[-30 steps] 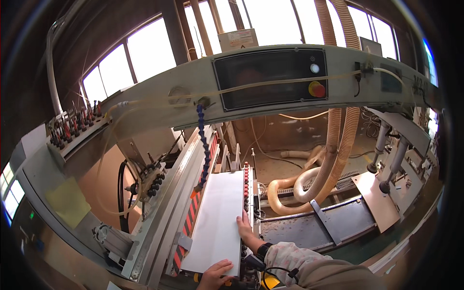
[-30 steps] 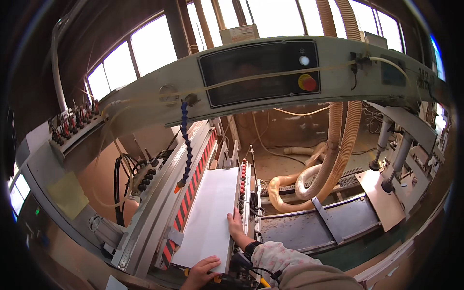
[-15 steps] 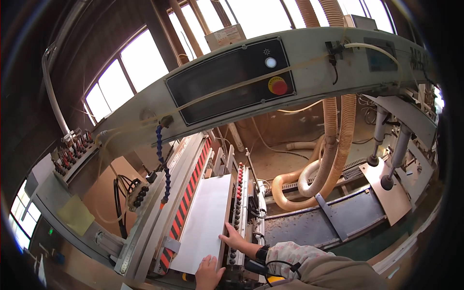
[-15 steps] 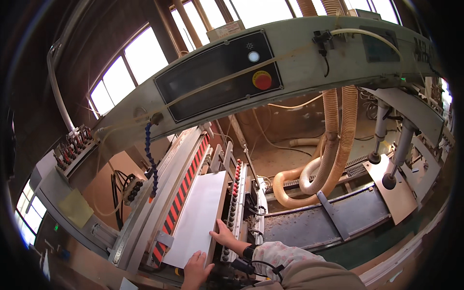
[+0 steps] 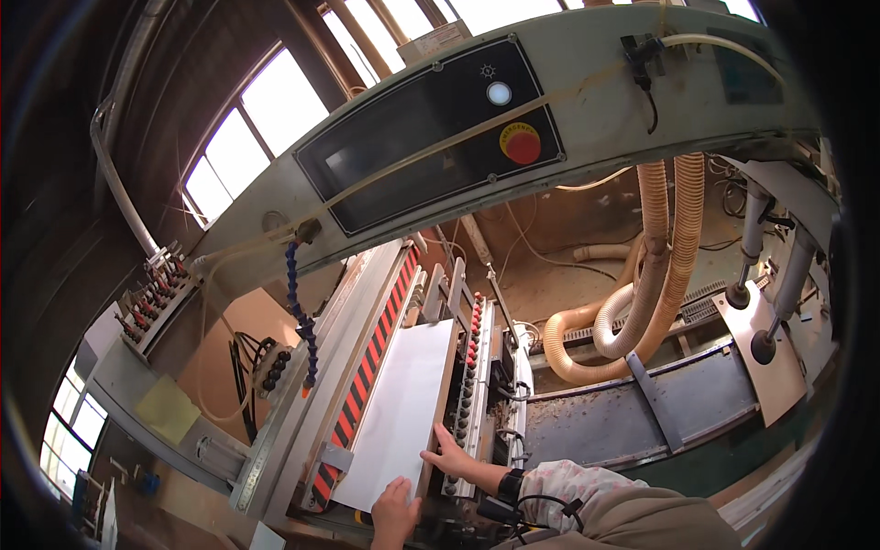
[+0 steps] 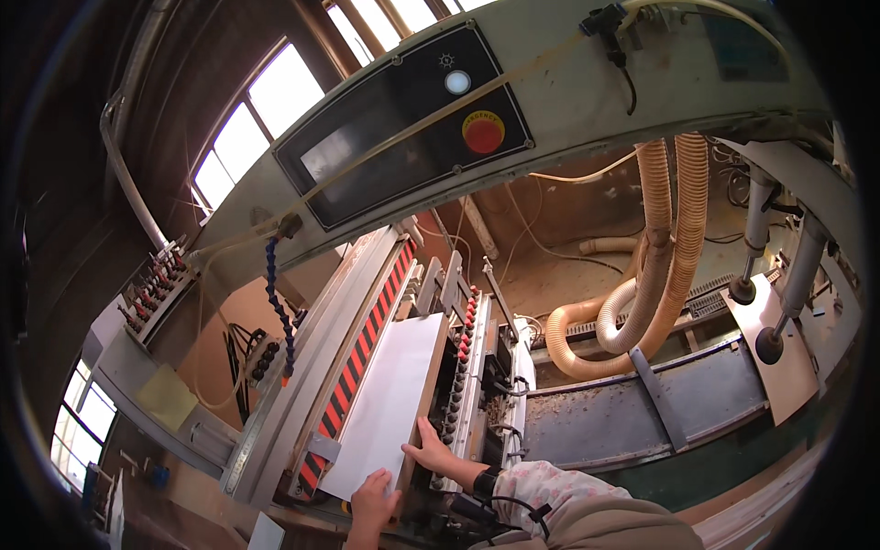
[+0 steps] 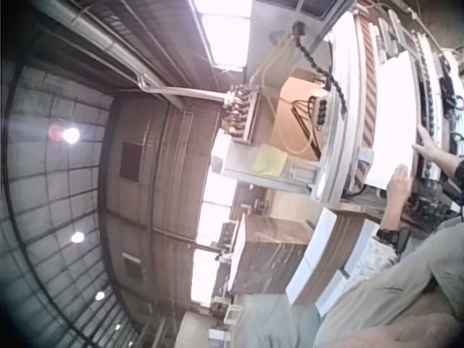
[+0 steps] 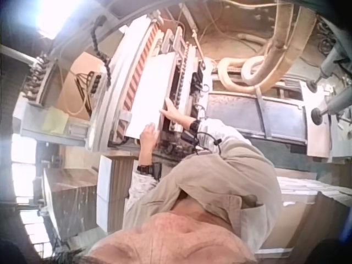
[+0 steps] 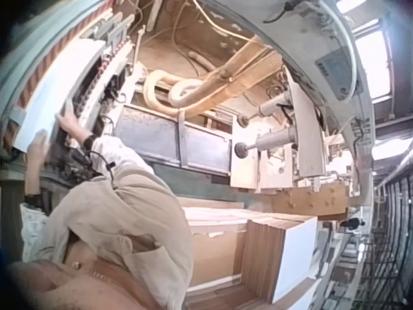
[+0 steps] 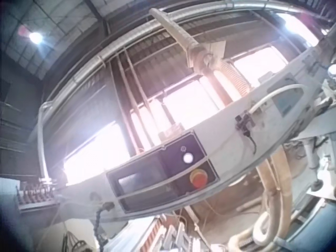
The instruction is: The person repeatedly picks up white rectangular wood panels from a stack and feeds them into a conveyor belt machine. The panels are processed by the machine and then stacked onto a growing pile of finished pieces. The person handles the panels one at a time throughout the clip.
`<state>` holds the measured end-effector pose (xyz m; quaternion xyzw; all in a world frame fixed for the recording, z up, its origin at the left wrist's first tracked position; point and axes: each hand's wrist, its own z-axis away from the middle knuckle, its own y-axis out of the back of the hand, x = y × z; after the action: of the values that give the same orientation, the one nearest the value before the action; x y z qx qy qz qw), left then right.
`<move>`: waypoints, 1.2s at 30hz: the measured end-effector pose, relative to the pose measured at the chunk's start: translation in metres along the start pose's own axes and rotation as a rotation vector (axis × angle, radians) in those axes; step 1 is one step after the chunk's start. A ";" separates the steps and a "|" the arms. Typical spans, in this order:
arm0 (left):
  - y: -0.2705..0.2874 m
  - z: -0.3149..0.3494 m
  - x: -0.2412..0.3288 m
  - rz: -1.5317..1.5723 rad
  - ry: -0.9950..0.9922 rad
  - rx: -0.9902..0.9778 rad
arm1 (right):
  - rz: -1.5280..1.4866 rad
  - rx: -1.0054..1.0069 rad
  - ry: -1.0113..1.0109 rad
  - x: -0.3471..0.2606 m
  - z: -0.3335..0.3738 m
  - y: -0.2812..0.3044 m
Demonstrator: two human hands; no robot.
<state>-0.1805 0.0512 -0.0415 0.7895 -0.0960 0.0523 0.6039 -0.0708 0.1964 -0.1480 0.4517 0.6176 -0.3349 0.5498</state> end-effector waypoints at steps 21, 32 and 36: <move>0.018 -0.117 -0.004 -0.021 0.053 -0.586 | -0.808 -0.013 -0.502 0.004 0.052 0.145; -0.033 -0.188 0.003 -0.301 0.048 -0.454 | -0.813 -0.085 -0.652 0.029 0.082 0.123; -0.034 -0.200 0.003 -0.262 0.033 -0.515 | -0.821 -0.103 -0.661 0.040 0.070 0.103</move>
<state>-0.1632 0.2519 -0.0195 0.6150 0.0064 -0.0392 0.7876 0.0515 0.1783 -0.1902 0.0154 0.5531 -0.6163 0.5604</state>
